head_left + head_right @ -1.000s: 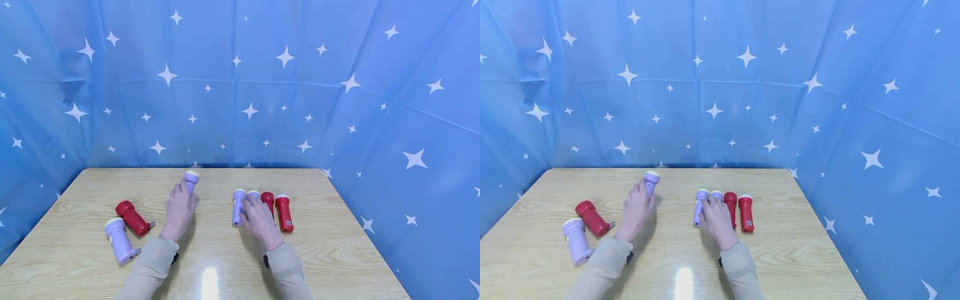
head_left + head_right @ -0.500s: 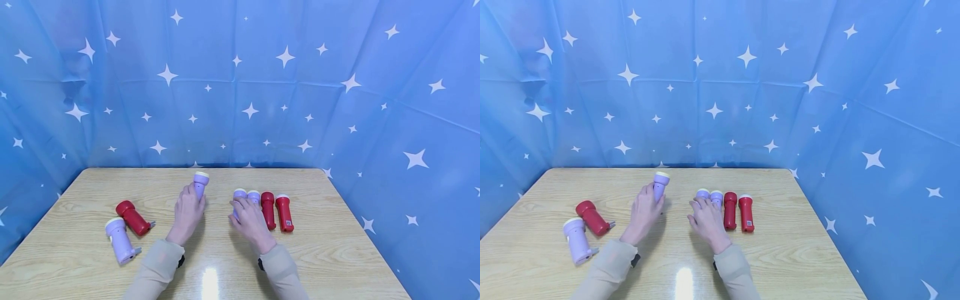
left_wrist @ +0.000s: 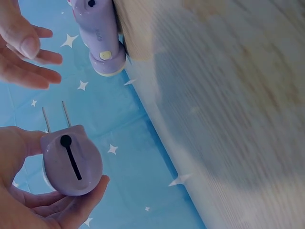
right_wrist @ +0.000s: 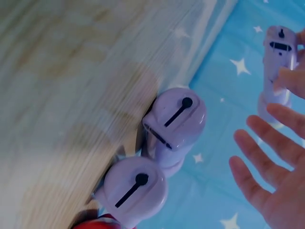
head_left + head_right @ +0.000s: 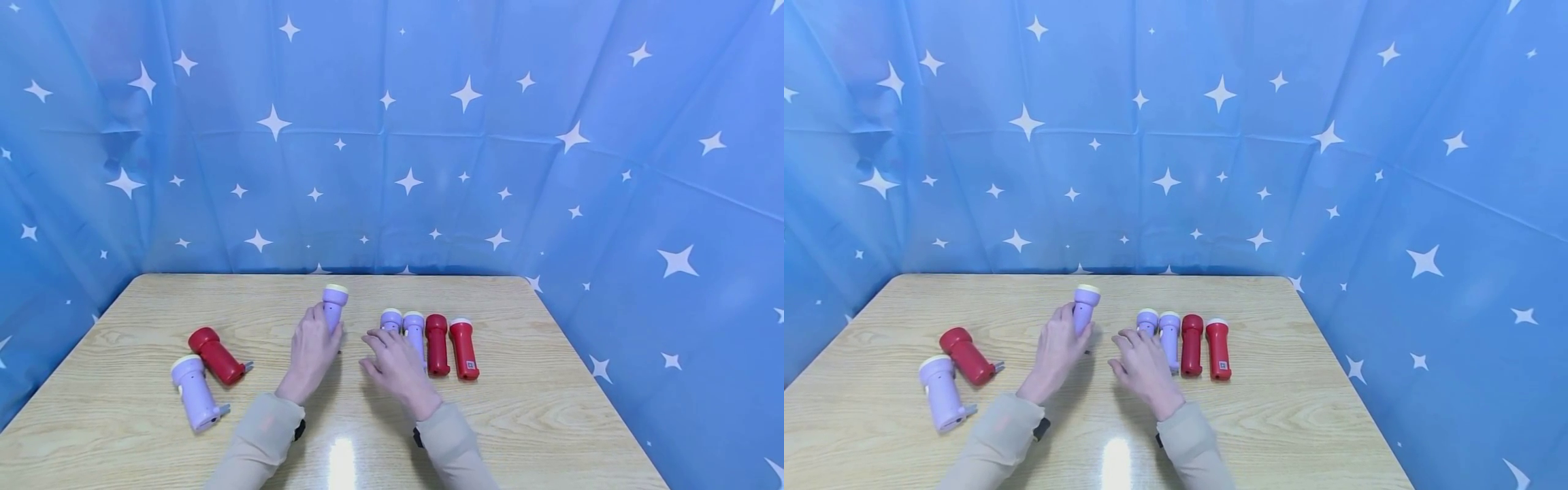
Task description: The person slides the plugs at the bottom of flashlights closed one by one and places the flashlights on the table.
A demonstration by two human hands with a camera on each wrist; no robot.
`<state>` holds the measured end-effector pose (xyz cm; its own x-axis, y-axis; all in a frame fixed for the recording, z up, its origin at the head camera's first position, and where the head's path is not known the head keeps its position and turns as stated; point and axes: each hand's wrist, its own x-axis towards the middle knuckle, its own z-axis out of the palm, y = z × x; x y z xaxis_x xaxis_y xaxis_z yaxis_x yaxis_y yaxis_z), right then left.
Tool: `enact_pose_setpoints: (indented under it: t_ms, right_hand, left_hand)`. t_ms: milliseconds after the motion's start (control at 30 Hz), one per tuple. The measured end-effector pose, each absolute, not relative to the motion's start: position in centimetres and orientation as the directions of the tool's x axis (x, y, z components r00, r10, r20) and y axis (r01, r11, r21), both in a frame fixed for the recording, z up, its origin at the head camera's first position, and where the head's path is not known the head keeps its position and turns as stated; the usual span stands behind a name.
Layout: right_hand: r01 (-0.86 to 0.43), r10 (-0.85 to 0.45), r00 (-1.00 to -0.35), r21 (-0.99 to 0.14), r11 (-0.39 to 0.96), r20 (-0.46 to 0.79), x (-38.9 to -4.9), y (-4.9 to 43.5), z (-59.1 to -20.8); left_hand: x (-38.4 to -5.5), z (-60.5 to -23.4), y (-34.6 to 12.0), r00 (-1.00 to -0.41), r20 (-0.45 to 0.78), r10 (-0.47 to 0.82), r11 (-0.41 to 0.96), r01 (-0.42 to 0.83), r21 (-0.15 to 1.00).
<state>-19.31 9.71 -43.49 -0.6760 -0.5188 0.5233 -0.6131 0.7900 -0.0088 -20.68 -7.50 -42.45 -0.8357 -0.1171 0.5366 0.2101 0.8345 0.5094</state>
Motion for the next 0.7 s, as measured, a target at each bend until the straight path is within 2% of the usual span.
enact_pose_setpoints:
  t_ms: [700]
  right_hand:
    - [-0.644, -0.535, -0.645, -0.011, 0.765, 0.546, -18.7, 8.3, -43.5]
  left_hand:
    - [-20.6, -42.0, -6.3, -0.894, 0.418, -0.161, 0.758, 0.159, 0.632]
